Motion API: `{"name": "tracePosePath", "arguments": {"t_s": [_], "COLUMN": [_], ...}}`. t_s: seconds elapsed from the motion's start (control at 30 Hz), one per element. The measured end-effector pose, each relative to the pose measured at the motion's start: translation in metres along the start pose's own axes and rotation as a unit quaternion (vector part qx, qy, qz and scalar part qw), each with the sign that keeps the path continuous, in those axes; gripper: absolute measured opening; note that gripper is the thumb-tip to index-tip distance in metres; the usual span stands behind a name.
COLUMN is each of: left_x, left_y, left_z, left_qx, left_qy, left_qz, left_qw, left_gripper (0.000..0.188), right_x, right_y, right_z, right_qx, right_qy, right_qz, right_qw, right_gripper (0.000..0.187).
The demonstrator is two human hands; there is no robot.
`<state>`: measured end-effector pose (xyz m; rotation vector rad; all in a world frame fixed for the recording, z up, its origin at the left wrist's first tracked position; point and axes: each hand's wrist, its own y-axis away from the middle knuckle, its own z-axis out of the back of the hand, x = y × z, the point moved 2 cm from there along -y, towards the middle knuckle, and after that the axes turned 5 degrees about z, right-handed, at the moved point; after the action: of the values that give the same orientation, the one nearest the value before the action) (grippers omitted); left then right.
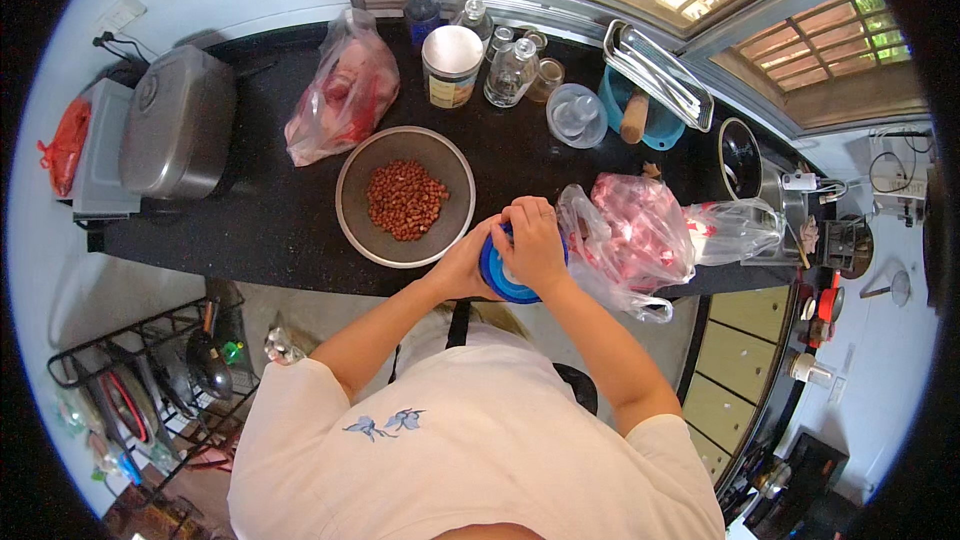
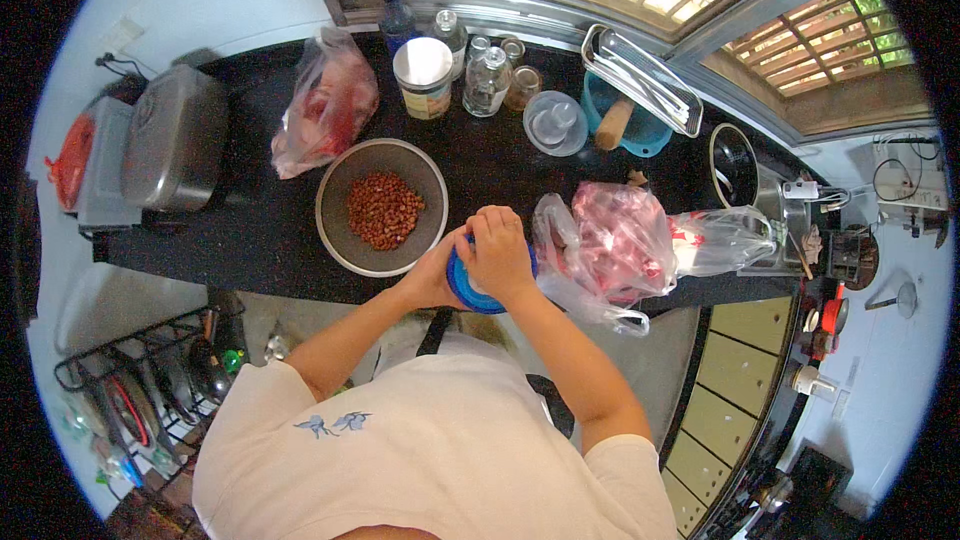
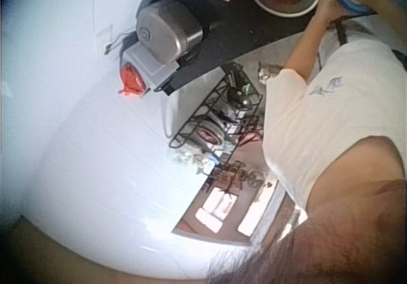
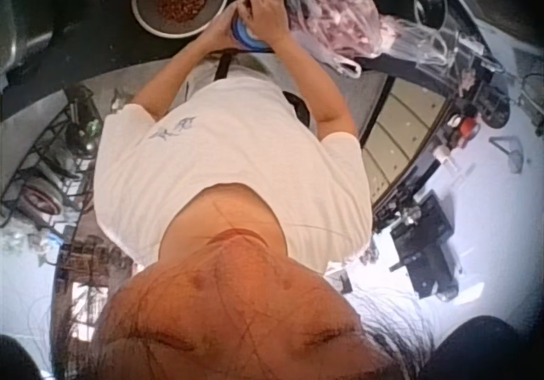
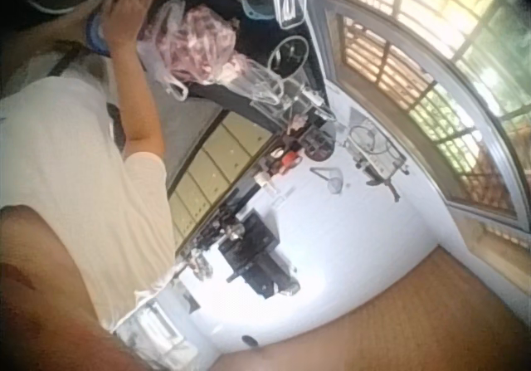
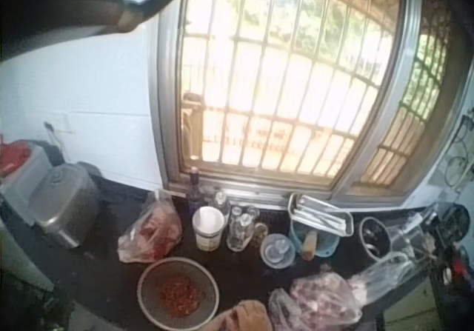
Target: The person transfers peanuts from a red mesh bag into a metal sieve, then adds black beans from a blue container into the same sieve. The person moves the sieve to the sink and washes the mixed legumes under running water, agitating them by hand.
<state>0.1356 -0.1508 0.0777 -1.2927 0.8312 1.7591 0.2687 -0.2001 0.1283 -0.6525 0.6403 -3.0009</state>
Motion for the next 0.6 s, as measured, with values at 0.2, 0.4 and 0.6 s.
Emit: {"name": "tracePosePath", "arguments": {"t_s": [0.2,0.4,0.6], "left_x": [0.003,0.009,0.017], "left_y": [0.002,-0.001,0.002], "left_z": [0.000,-0.007,-0.012], "left_qx": [-0.029,-0.009,-0.038], "left_qy": [0.022,-0.011,-0.046], "left_qz": [0.012,0.007,-0.018], "left_qw": [0.999,1.000,0.998], "left_gripper": [0.112,0.116,0.114], "right_x": [0.004,0.005,0.005], "right_y": [-0.009,-0.020,-0.021], "right_z": [-0.001,-0.009,-0.007], "right_qx": [-0.016,0.007,0.003], "right_qy": [0.025,0.080,0.052], "right_qz": [-0.008,-0.057,-0.043], "right_qw": [1.000,0.995,0.998], "right_gripper": [0.017,0.024,0.024]}}
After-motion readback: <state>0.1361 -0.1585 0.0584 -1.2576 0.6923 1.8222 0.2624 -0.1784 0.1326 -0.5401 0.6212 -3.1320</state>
